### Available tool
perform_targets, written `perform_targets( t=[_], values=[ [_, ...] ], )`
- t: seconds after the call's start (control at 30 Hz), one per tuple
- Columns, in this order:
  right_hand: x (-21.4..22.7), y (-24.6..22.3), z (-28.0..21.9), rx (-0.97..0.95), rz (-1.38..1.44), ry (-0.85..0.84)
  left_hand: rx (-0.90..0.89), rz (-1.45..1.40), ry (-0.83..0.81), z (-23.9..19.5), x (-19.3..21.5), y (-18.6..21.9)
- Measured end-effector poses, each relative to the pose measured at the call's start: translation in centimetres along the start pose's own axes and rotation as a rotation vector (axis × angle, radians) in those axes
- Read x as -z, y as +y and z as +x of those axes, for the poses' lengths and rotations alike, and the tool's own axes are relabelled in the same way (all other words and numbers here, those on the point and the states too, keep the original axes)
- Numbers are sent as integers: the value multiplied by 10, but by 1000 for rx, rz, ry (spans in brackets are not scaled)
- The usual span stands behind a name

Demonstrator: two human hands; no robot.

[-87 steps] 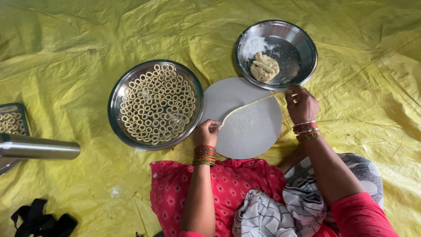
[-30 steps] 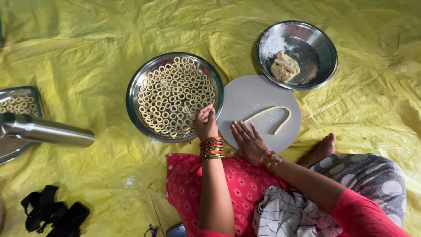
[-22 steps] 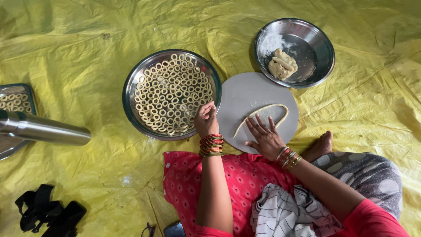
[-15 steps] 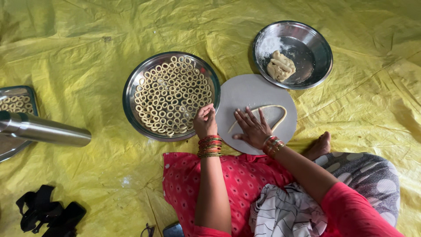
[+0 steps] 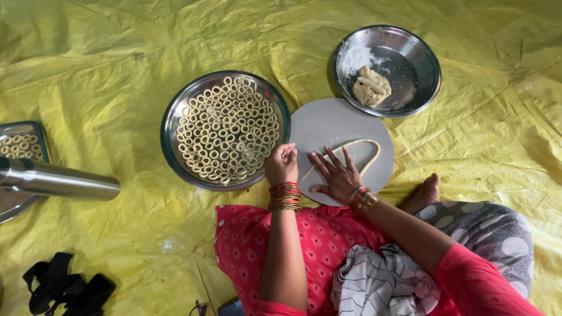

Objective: The person rolls small pieces of dough into thin ropes on a round board, then joins the ends to form rings. The finished rings are placed onto a metal tray. The person repeats this process continuously.

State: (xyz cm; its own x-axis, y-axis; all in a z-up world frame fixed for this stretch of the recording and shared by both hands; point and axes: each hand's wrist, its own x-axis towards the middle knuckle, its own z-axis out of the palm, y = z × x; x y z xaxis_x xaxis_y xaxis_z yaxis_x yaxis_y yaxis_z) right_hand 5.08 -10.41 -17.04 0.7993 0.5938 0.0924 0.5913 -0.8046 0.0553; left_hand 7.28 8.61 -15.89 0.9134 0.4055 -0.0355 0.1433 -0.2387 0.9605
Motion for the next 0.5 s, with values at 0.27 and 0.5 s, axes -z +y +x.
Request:
perform_targets(
  t=[0.27, 0.5],
  values=[
    [6, -5, -20, 75, 38, 10, 19, 418, -62, -10, 0, -6],
    [-5, 4, -12, 54, 83, -63, 18, 677, -293, -17, -13, -8]
  ],
)
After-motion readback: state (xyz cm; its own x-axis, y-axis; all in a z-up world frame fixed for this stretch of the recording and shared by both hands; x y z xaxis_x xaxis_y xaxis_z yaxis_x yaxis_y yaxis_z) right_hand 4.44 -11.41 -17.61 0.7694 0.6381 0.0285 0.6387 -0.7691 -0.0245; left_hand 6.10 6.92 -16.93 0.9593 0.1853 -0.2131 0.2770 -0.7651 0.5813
